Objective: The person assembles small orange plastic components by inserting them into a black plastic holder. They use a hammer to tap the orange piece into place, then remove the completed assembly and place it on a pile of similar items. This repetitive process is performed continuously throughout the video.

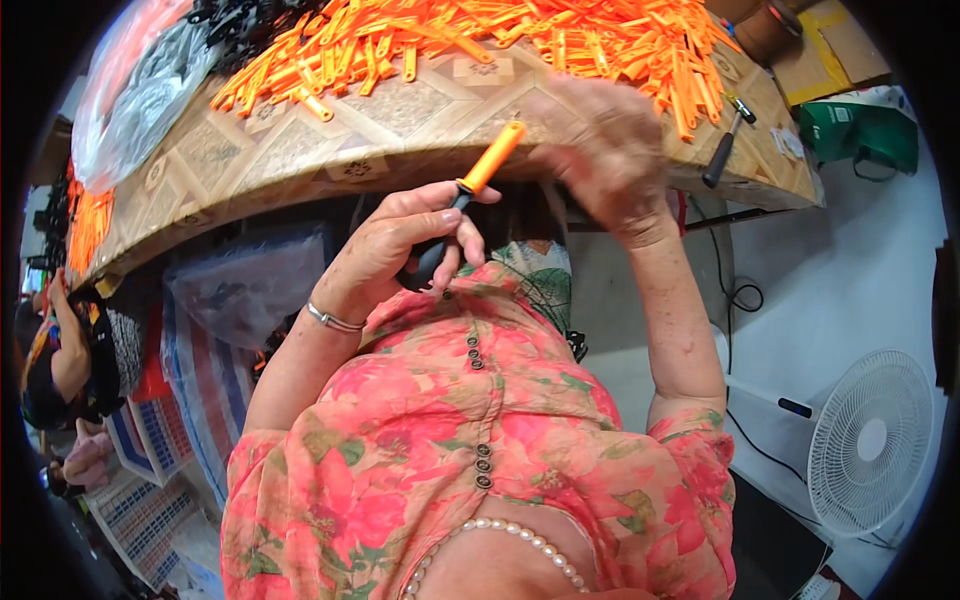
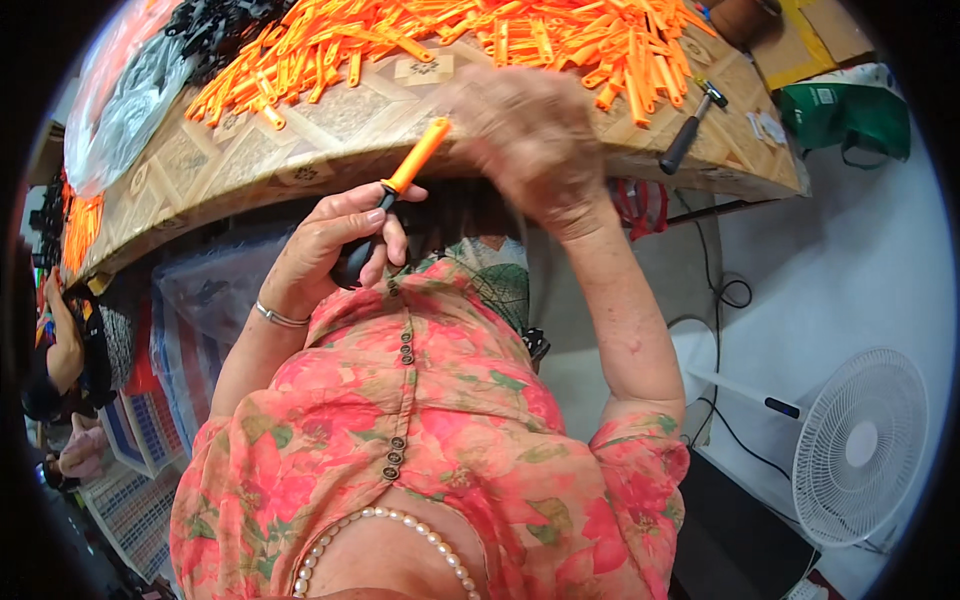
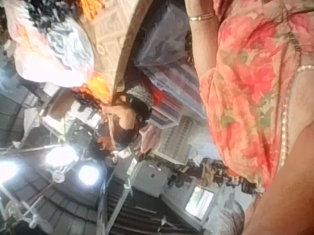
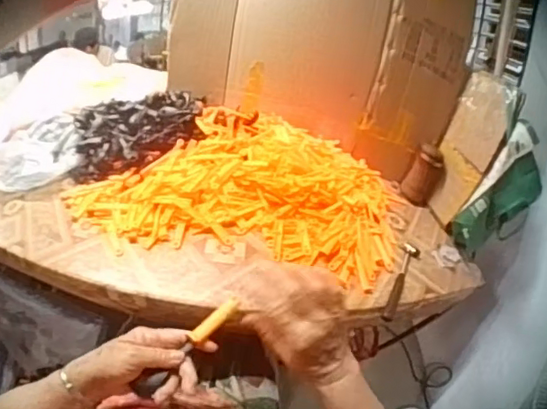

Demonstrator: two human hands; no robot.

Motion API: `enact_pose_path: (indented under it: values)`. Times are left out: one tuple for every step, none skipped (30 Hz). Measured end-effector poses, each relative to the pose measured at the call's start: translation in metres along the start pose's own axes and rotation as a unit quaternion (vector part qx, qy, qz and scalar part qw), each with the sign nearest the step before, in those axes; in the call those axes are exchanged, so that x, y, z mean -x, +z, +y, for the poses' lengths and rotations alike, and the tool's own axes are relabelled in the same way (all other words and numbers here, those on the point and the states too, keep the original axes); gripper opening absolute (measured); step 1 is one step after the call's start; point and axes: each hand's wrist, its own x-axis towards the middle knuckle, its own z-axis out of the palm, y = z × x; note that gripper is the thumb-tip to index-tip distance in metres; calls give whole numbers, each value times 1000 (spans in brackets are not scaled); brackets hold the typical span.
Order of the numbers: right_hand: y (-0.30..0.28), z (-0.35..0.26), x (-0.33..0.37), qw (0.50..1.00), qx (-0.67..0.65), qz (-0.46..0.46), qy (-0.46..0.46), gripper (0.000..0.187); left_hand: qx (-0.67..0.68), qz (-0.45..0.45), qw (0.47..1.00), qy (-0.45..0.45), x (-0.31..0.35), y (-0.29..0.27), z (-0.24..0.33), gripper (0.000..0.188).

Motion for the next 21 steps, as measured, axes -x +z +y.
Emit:
enact_pose_path:
  values:
    - [-2, 15, 3, 998, 30, 16, 51, 40, -14, 25, 1000, 11, 1, 0, 1, 42]
    - [-6, 36, 6, 989, 80, 32, 118, 41, -27, 52, 998, 22, 1, 0, 1, 41]
    - [-11, 58, 12, 974, 124, 48, 185, 42, -20, 76, 997, 25, 1, 0, -1, 40]
    - [-19, 79, 26, 957, 177, 21, 229, 43, -13, 101, 994, 27, -1, 1, -1, 38]
    - [-24, 101, 43, 935, 226, -6, 272, 45, -8, 128, 991, 29, -3, 1, -1, 37]
    - [-31, 118, 57, 919, 204, -58, 333, 48, -40, 128, 990, 31, -4, -1, -2, 33]
    - [-36, 131, 69, 897, 178, -113, 388, 52, -49, 133, 990, 26, -3, 0, -1, 32]
    - [-48, 138, 76, 875, 159, -160, 428, 53, -44, 127, 990, 30, -6, 1, 0, 32]
    - [-51, 145, 83, 853, 131, -207, 462, 53, -40, 131, 990, 36, -7, 0, -3, 31]
    - [-52, 152, 91, 851, 103, -207, 472, 52, -43, 135, 989, 36, -8, 0, -4, 31]
    - [-54, 159, 97, 848, 75, -208, 482, 50, -40, 141, 989, 35, -9, -1, -5, 31]
    - [-56, 168, 104, 836, 95, -230, 488, 50, -38, 147, 988, 34, -10, -2, -7, 31]
    - [-60, 177, 112, 822, 120, -251, 497, 50, -37, 148, 988, 32, -12, -2, -7, 31]
    - [-64, 184, 123, 829, 121, -223, 498, 49, -38, 146, 988, 24, -13, -3, -6, 31]
    - [-63, 179, 126, 840, 72, -174, 508, 48, -42, 149, 988, 28, -12, -2, -5, 31]
    - [-65, 168, 126, 847, 27, -125, 517, 48, -44, 149, 987, 33, -14, -1, -6, 31]
    - [-68, 154, 125, 849, -18, -74, 523, 47, -47, 147, 987, 38, -15, 0, -6, 32]
    - [-63, 102, 90, 796, -169, -37, 580, 45, -49, 170, 983, 44, -13, 0, -8, 30]
    - [-60, 75, 83, 755, -296, 40, 583, 45, -55, 172, 983, 40, -16, 0, -7, 29]
    - [-62, 41, 65, 741, -369, 5, 561, 46, -63, 183, 980, 35, -17, 0, -6, 29]
    - [-58, 16, 60, 765, -409, -49, 494, 49, -72, 191, 978, 30, -17, 1, -5, 28]
